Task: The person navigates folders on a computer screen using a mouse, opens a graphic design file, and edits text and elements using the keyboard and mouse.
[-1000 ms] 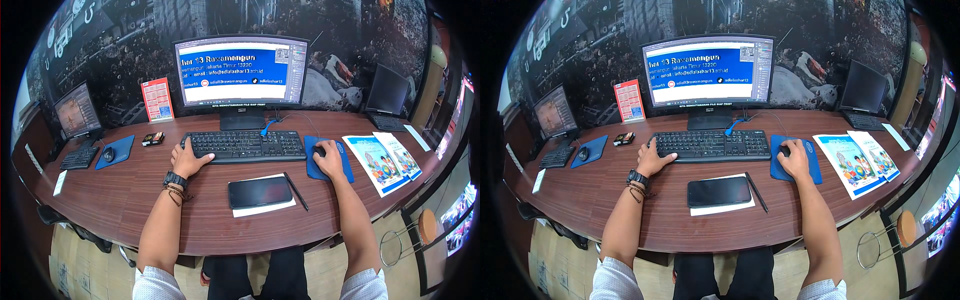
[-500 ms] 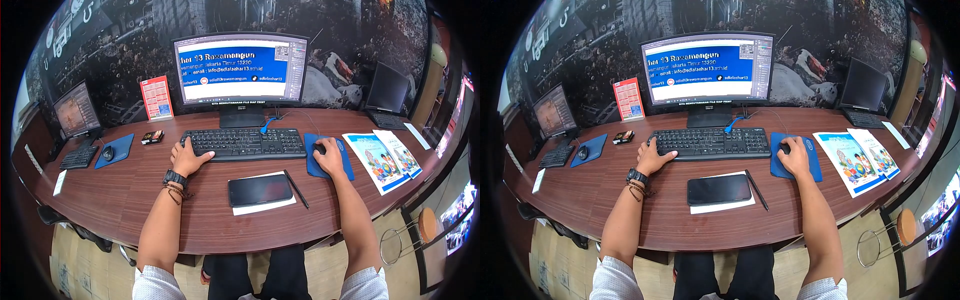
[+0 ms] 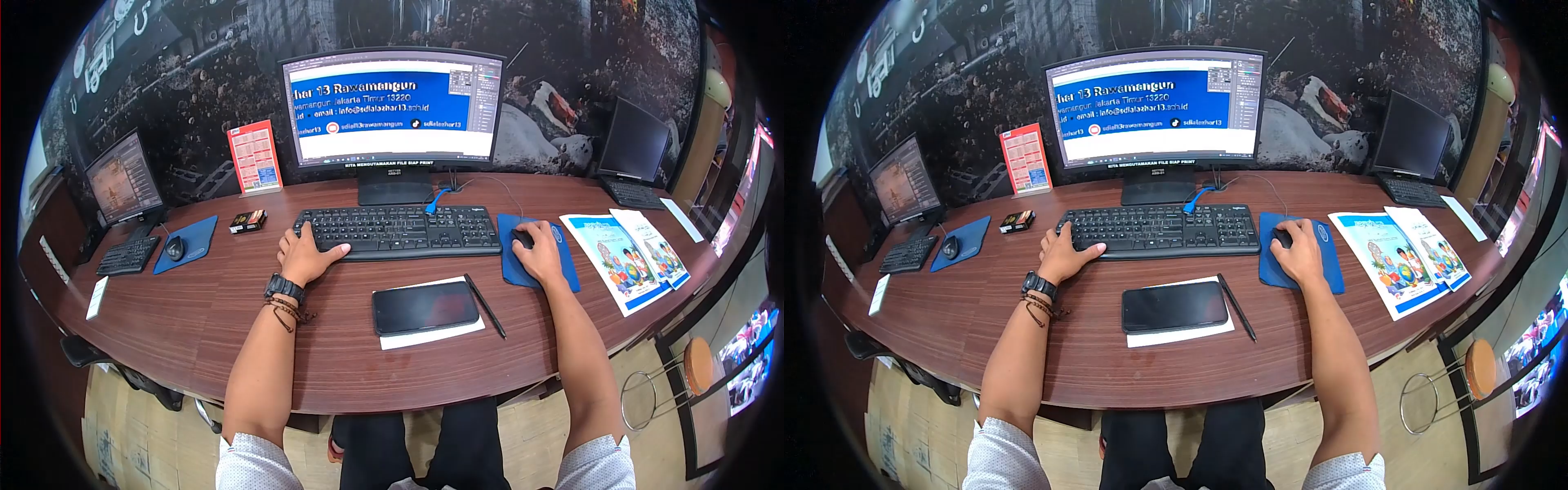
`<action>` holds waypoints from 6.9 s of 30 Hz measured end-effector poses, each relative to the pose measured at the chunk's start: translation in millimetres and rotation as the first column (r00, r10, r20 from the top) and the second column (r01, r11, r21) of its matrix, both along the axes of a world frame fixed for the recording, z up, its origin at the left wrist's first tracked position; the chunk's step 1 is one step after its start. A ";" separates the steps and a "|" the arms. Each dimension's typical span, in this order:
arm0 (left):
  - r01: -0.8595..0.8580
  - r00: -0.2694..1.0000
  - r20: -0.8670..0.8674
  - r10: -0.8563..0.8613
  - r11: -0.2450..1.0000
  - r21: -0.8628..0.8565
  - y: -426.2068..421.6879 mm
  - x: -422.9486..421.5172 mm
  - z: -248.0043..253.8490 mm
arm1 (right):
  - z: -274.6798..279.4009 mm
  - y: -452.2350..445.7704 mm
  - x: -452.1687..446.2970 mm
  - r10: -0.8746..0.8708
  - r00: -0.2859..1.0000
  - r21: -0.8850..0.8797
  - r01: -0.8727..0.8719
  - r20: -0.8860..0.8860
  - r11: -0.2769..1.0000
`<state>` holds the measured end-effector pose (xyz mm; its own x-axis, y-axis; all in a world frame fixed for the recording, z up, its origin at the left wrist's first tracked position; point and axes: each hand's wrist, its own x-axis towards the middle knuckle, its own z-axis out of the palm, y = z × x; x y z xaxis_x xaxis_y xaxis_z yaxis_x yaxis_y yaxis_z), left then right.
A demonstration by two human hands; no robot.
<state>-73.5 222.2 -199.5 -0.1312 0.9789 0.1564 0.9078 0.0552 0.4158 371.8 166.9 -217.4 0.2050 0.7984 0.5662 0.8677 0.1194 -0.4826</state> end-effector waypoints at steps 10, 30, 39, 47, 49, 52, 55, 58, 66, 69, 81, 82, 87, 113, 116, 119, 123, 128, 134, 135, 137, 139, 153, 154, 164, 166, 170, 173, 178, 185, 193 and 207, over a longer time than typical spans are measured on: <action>0.022 0.999 0.037 -0.023 1.000 0.008 1.4 -0.7 -1.8 | -0.5 0.3 1.3 0.017 1.000 0.008 -0.017 0.004 1.000; 0.036 0.999 0.029 -0.037 0.999 0.016 4.2 -2.1 -5.3 | 1.7 0.3 -1.7 0.009 1.000 -0.037 -0.008 0.017 0.999; 0.032 0.999 0.028 -0.032 0.999 0.014 2.6 -1.1 -3.9 | -0.8 2.1 1.4 0.028 1.000 -0.025 -0.028 0.012 0.999; 0.033 0.999 0.025 -0.034 0.999 0.019 3.5 -1.5 -5.3 | -2.7 3.9 2.8 0.019 1.000 -0.016 -0.019 0.002 1.000; 0.027 0.999 0.024 -0.027 1.000 0.002 1.8 -0.2 -2.5 | -1.7 3.0 1.6 0.021 1.000 -0.014 -0.021 0.013 1.000; 0.026 0.999 0.023 -0.026 1.000 0.008 1.1 0.0 -2.3 | -0.5 2.1 0.2 0.015 1.000 -0.015 -0.014 0.007 1.000; 0.011 1.000 -0.020 -0.011 1.000 0.000 3.1 -0.5 -3.2 | 0.7 1.4 -0.5 0.017 1.000 -0.017 -0.017 0.003 1.000; 0.027 0.999 0.021 -0.027 1.000 0.002 0.9 -0.2 -1.8 | -0.6 2.4 1.7 0.040 0.999 -0.002 -0.040 0.006 0.999; 0.020 1.000 0.000 -0.020 1.000 0.001 2.5 -0.3 -2.9 | -2.2 3.5 3.5 0.078 0.997 0.009 -0.078 0.001 0.997; 0.014 1.000 -0.017 -0.014 1.000 -0.003 1.8 0.0 -1.7 | -2.5 3.9 3.3 0.076 0.997 0.014 -0.076 0.005 0.997; 0.029 0.999 0.015 -0.029 0.999 0.019 2.6 -1.1 -4.7 | 2.6 1.2 -0.2 0.168 0.986 -0.024 -0.168 0.008 0.986; 0.030 0.999 0.016 -0.030 0.999 0.023 3.0 -1.0 -5.0 | 3.1 0.6 -0.3 0.169 0.986 -0.026 -0.169 0.006 0.985; 0.032 0.999 0.021 -0.033 0.999 0.035 3.7 -1.1 -6.3 | 5.6 -2.2 -2.8 0.176 0.984 -0.017 -0.176 0.002 0.984; 0.010 0.999 -0.033 -0.009 1.000 0.023 5.7 -1.5 -7.3 | 2.8 -0.5 -0.9 0.180 0.983 -0.006 -0.180 0.022 0.984; 0.008 0.999 -0.038 -0.007 1.000 0.021 5.6 -1.0 -6.8 | 5.3 -2.2 -3.0 0.167 0.986 -0.026 -0.166 0.008 0.986; 0.009 0.999 -0.038 -0.009 1.000 0.014 5.4 -0.7 -6.0 | 10.2 -6.6 -8.9 0.178 0.984 -0.006 -0.178 0.030 0.984; 0.025 1.000 0.010 -0.026 0.999 0.027 3.9 -1.1 -6.0 | 12.4 -5.5 -12.7 0.240 0.934 0.055 -0.263 0.263 0.963; 0.029 0.999 0.020 -0.030 0.999 0.026 2.2 -0.5 -4.2 | 6.9 -0.9 -11.4 0.222 0.918 0.057 -0.253 0.329 0.966; 0.036 0.999 0.010 -0.036 0.999 0.011 1.8 -0.6 -3.2 | 4.0 -3.3 -10.3 0.110 0.994 -0.009 -0.110 0.026 0.994; 0.038 0.999 0.009 -0.038 0.999 0.010 2.6 -0.8 -3.4 | 2.6 -2.1 -8.9 0.108 0.994 -0.009 -0.108 0.025 0.994; 0.021 0.999 -0.036 -0.020 1.000 0.007 3.8 -1.1 -4.2 | 0.3 0.6 -6.0 0.104 0.994 -0.032 -0.103 0.033 0.994; 0.021 0.999 -0.034 -0.021 1.000 0.006 3.0 -0.6 -3.2 | -0.2 1.2 -4.8 0.104 0.994 -0.038 -0.103 0.026 0.994; 0.011 1.000 -0.025 -0.011 1.000 -0.002 4.1 0.2 -3.6 | 9.3 -4.6 -21.5 0.103 0.952 0.051 -0.123 0.287 0.991; 0.010 1.000 -0.030 -0.010 1.000 -0.005 4.0 0.3 -3.3 | 10.9 -3.3 -27.7 0.124 0.929 0.080 -0.161 0.347 0.984; 0.028 1.000 0.010 -0.028 1.000 -0.005 3.1 -0.2 -2.6 | 3.2 7.7 -48.5 0.094 0.883 0.017 -0.115 0.459 0.993; 0.030 1.000 0.007 -0.030 1.000 0.003 2.7 0.0 -3.3 | 3.6 7.5 -51.1 0.108 0.874 -0.003 -0.121 0.474 0.993; 0.024 1.000 0.002 -0.024 1.000 0.004 1.5 0.9 -1.9 | 3.8 13.5 -66.7 0.137 0.868 -0.050 -0.129 0.478 0.990; 0.024 1.000 0.005 -0.025 1.000 0.009 1.8 0.6 -2.9 | 11.1 8.6 -70.3 0.151 0.881 -0.118 -0.110 0.449 0.987; 0.011 0.999 -0.040 -0.011 1.000 -0.013 3.7 -0.3 -2.0 | 14.9 5.3 -58.2 0.108 0.902 0.017 -0.127 0.419 0.992; 0.008 0.999 -0.047 -0.008 1.000 -0.006 3.2 0.6 -2.5 | 9.6 -1.1 -40.3 0.028 0.914 0.067 -0.061 0.406 0.996; 0.013 0.999 -0.031 -0.013 1.000 0.003 2.5 0.1 -2.3 | 10.4 -1.9 -41.0 0.033 0.919 0.088 -0.073 0.394 0.993; 0.027 1.000 0.006 -0.027 1.000 0.006 2.0 0.8 -1.7 | 11.0 -2.3 -40.4 0.045 0.925 0.068 -0.077 0.377 0.995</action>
<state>-72.7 224.1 -201.1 -0.1057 0.9812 0.1617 0.9063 0.0282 0.4217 331.4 164.6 -206.4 -0.0821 0.7513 0.6549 0.9731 0.2025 -0.1103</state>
